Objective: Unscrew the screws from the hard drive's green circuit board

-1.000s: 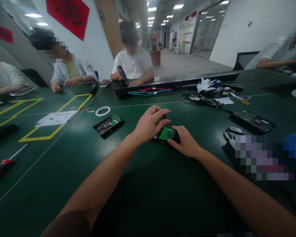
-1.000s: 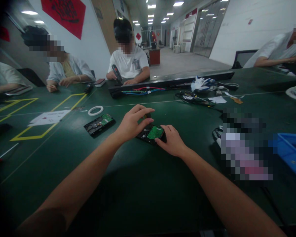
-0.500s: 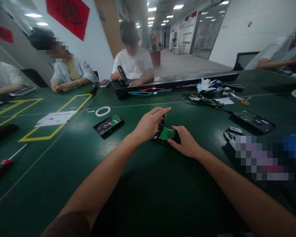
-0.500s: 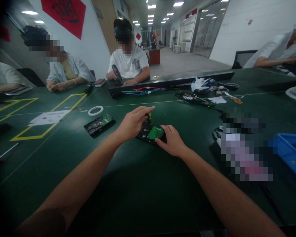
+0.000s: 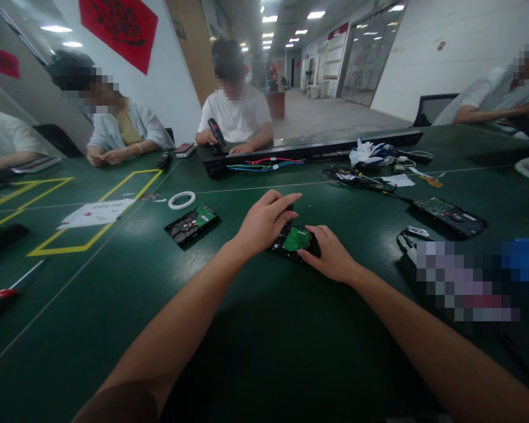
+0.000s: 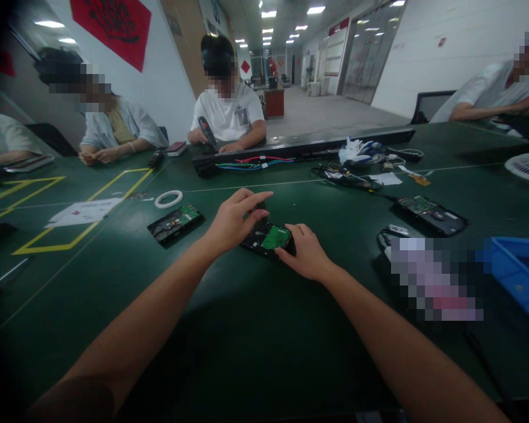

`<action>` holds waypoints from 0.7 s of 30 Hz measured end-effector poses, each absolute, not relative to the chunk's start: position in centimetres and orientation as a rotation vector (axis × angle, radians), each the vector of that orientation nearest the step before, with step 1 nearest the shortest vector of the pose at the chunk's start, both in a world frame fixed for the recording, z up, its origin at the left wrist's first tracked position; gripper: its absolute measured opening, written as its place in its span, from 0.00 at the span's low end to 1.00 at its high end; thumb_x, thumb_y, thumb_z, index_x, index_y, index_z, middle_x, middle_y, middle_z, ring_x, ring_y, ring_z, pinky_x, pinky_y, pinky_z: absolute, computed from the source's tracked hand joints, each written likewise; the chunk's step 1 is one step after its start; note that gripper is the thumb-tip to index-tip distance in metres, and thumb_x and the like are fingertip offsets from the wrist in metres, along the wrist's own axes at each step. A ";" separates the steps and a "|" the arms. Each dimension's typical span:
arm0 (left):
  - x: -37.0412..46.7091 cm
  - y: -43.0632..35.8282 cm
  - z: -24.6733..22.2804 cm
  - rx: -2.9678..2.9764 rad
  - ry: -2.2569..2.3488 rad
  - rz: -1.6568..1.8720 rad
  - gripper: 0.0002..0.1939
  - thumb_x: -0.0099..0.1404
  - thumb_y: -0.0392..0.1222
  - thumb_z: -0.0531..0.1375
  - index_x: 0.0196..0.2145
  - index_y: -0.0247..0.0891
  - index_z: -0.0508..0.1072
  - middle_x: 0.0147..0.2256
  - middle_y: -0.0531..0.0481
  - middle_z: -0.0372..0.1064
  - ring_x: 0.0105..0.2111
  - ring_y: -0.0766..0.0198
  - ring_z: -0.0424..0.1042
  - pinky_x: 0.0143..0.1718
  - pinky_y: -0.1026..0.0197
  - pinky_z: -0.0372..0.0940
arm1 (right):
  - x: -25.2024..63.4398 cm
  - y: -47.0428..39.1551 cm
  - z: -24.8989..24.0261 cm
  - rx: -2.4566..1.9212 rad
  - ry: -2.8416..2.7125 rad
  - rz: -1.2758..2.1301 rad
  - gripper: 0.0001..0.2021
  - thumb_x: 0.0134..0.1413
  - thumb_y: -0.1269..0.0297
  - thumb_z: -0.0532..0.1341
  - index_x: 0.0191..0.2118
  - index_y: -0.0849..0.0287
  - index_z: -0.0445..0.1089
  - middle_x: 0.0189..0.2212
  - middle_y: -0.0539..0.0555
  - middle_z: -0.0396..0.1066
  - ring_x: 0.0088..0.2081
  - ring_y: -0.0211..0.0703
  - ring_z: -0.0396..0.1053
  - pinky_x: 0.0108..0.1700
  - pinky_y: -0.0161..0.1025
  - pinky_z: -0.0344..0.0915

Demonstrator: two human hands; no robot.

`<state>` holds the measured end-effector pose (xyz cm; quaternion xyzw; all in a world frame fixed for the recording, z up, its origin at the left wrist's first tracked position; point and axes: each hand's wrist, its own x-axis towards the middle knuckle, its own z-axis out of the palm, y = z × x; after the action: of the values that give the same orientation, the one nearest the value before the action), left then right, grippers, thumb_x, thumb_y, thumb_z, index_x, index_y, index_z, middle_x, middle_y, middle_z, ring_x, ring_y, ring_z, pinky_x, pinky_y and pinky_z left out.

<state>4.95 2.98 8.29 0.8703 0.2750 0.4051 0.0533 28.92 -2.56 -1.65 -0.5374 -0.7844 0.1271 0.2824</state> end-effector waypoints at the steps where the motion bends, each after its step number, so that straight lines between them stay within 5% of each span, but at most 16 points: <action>1: 5.0 3.0 8.2 2.647 0.844 1.234 0.20 0.75 0.37 0.63 0.63 0.43 0.73 0.42 0.48 0.69 0.41 0.61 0.72 0.48 0.55 0.71 | 28.9 -2.6 -1.6 -1.438 -2.102 0.341 0.34 0.65 0.45 0.64 0.69 0.55 0.59 0.62 0.64 0.65 0.62 0.60 0.66 0.64 0.61 0.65; 13: 4.9 3.1 8.1 2.659 0.880 1.231 0.22 0.74 0.36 0.63 0.64 0.42 0.72 0.43 0.48 0.70 0.42 0.61 0.72 0.49 0.55 0.71 | 28.8 -2.8 -1.2 -1.428 -2.104 0.331 0.32 0.65 0.47 0.64 0.69 0.55 0.59 0.60 0.64 0.66 0.61 0.61 0.66 0.64 0.61 0.66; 21: 4.9 3.4 7.8 2.633 0.822 1.154 0.29 0.75 0.29 0.55 0.70 0.43 0.65 0.55 0.43 0.73 0.53 0.57 0.74 0.57 0.51 0.71 | 28.8 -2.6 -1.4 -1.415 -2.105 0.325 0.33 0.64 0.47 0.64 0.69 0.53 0.59 0.60 0.64 0.66 0.62 0.62 0.67 0.64 0.64 0.66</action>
<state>4.87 3.42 7.77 0.8781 0.2741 0.3847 0.0756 28.84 -2.62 -1.36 -0.5297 -0.7884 0.1218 0.2880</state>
